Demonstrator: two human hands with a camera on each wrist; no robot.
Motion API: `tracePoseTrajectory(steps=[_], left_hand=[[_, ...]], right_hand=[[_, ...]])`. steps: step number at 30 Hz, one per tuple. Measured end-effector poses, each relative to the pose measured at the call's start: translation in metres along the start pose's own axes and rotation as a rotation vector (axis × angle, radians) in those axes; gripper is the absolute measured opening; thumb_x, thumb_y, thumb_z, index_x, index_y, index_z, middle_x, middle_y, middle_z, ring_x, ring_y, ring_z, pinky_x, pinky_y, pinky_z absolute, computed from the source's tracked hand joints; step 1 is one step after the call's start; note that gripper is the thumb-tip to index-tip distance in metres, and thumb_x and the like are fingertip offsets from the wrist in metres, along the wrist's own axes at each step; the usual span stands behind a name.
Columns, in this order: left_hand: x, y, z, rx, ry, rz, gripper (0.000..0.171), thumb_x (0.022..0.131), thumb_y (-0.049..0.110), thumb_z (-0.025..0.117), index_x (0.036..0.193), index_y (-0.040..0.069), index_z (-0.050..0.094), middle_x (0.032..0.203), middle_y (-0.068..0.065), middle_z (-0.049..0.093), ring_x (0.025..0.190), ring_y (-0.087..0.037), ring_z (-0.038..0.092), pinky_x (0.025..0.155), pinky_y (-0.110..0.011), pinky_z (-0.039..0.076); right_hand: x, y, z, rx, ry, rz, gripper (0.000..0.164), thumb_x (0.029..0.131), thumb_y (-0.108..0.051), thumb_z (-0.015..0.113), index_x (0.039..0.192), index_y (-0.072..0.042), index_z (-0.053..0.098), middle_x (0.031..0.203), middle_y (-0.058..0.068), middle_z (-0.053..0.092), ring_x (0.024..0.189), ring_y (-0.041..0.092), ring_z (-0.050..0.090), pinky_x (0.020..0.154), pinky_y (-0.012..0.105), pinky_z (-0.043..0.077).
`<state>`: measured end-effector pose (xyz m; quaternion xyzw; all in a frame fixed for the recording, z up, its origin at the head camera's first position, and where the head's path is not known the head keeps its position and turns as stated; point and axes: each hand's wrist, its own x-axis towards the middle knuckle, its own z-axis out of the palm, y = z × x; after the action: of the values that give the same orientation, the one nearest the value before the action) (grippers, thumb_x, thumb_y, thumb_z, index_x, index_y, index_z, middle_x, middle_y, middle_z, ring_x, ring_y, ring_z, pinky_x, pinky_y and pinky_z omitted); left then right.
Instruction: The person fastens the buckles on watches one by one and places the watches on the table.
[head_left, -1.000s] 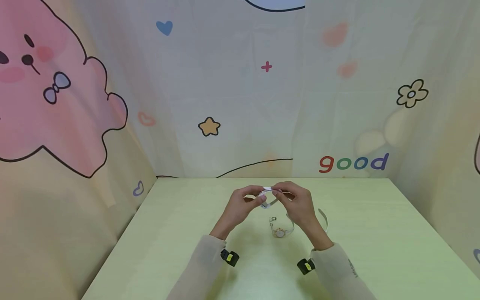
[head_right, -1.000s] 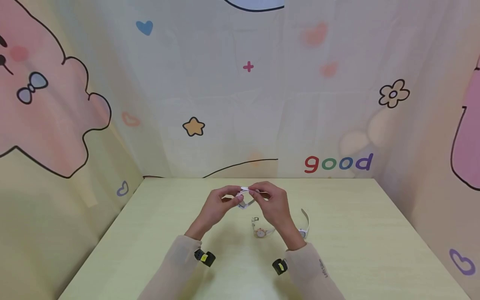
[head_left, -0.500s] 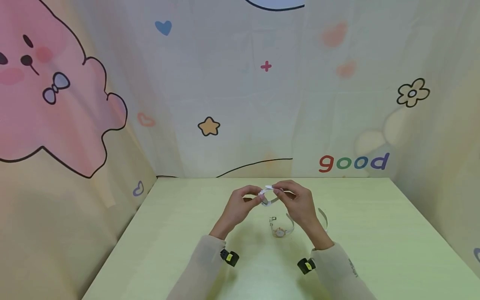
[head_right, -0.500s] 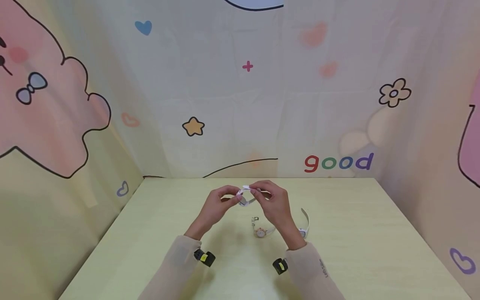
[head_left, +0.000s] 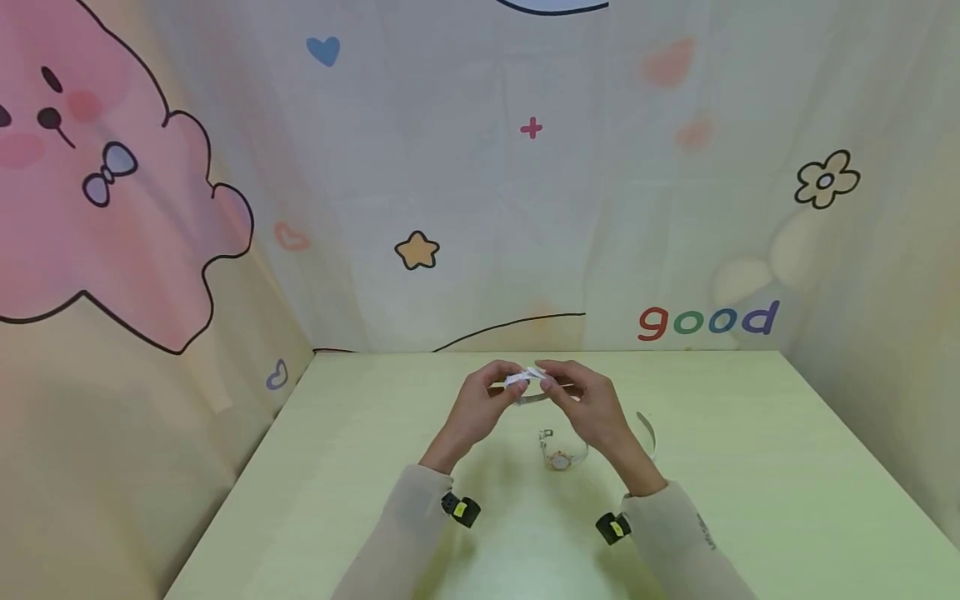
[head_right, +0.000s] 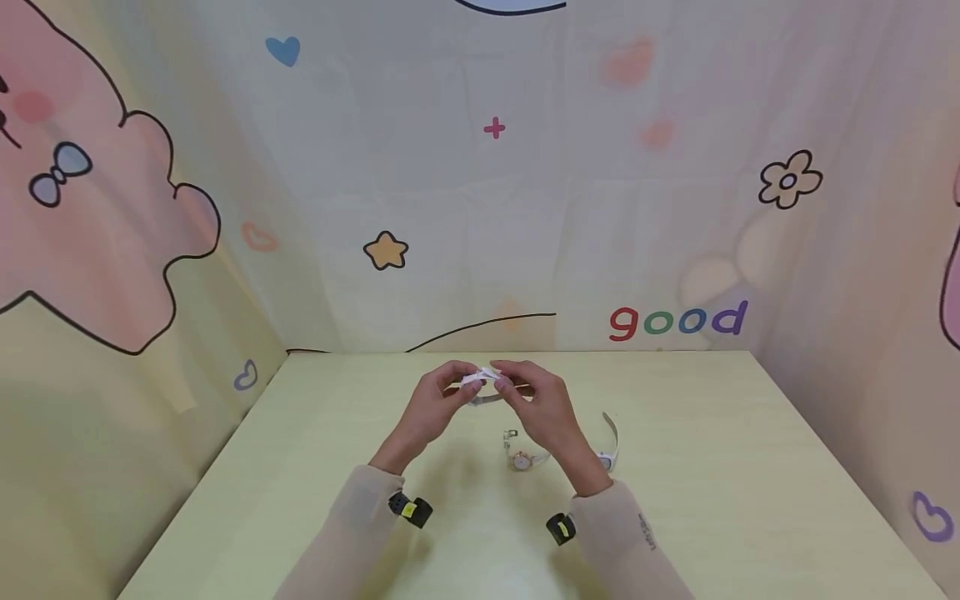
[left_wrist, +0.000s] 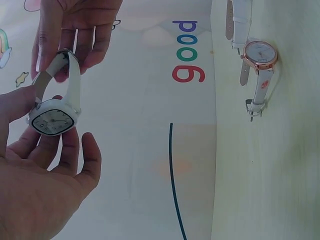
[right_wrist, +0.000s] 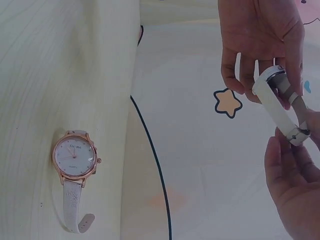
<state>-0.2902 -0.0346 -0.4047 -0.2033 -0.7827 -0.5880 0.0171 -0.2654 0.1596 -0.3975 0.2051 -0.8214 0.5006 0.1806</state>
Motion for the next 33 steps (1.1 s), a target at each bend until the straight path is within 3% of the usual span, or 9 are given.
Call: tracePoseTrajectory(steps=[7, 16, 22, 27, 30, 33], left_hand=[[-0.002, 0.005, 0.001, -0.01, 0.0, -0.002, 0.03, 0.097, 0.03, 0.063, 0.118, 0.009, 0.063, 0.119, -0.007, 0.065, 0.117, -0.024, 0.059, 0.1, -0.041, 0.051], [0.0, 0.007, 0.003, -0.032, 0.008, 0.001, 0.028, 0.098, 0.026, 0.061, 0.119, 0.007, 0.063, 0.122, -0.01, 0.064, 0.12, -0.026, 0.058, 0.102, -0.044, 0.05], [0.001, 0.008, 0.001, -0.024, 0.007, -0.018, 0.028, 0.098, 0.027, 0.062, 0.118, 0.009, 0.062, 0.12, -0.009, 0.064, 0.113, -0.026, 0.061, 0.097, -0.043, 0.052], [0.001, 0.008, 0.0, -0.011, 0.013, 0.002, 0.029, 0.097, 0.028, 0.063, 0.117, 0.007, 0.063, 0.118, -0.01, 0.064, 0.113, -0.026, 0.062, 0.096, -0.043, 0.053], [0.001, 0.005, 0.0, 0.0, 0.009, 0.013, 0.028, 0.096, 0.027, 0.064, 0.117, 0.008, 0.064, 0.118, -0.011, 0.065, 0.111, -0.027, 0.063, 0.094, -0.042, 0.054], [0.001, 0.004, 0.0, 0.015, -0.004, 0.006, 0.026, 0.097, 0.022, 0.064, 0.118, 0.007, 0.065, 0.117, -0.012, 0.066, 0.107, -0.027, 0.063, 0.089, -0.039, 0.056]], right_hand=[[-0.001, -0.001, 0.001, -0.023, 0.014, -0.009, 0.024, 0.095, -0.018, 0.065, 0.118, -0.009, 0.07, 0.106, 0.007, 0.072, 0.096, 0.023, 0.07, 0.086, 0.027, 0.057], [0.001, -0.001, 0.003, 0.05, 0.033, -0.013, 0.025, 0.094, -0.011, 0.065, 0.118, -0.008, 0.07, 0.111, 0.012, 0.072, 0.086, 0.025, 0.072, 0.075, 0.019, 0.057], [0.002, -0.006, 0.005, 0.075, 0.023, -0.039, 0.022, 0.093, 0.0, 0.063, 0.114, 0.001, 0.069, 0.108, 0.02, 0.069, 0.084, 0.032, 0.072, 0.075, 0.032, 0.06], [0.001, -0.031, 0.0, 0.065, -0.004, -0.041, 0.02, 0.093, 0.004, 0.061, 0.111, 0.009, 0.068, 0.107, 0.025, 0.067, 0.082, 0.039, 0.07, 0.075, 0.042, 0.06], [-0.001, -0.039, -0.003, 0.052, -0.02, -0.038, 0.019, 0.092, 0.005, 0.061, 0.11, 0.01, 0.068, 0.107, 0.025, 0.067, 0.084, 0.04, 0.069, 0.074, 0.04, 0.06], [0.0, -0.029, -0.002, 0.043, -0.028, -0.036, 0.019, 0.092, 0.003, 0.062, 0.109, 0.007, 0.069, 0.106, 0.022, 0.067, 0.087, 0.038, 0.069, 0.073, 0.031, 0.06]])
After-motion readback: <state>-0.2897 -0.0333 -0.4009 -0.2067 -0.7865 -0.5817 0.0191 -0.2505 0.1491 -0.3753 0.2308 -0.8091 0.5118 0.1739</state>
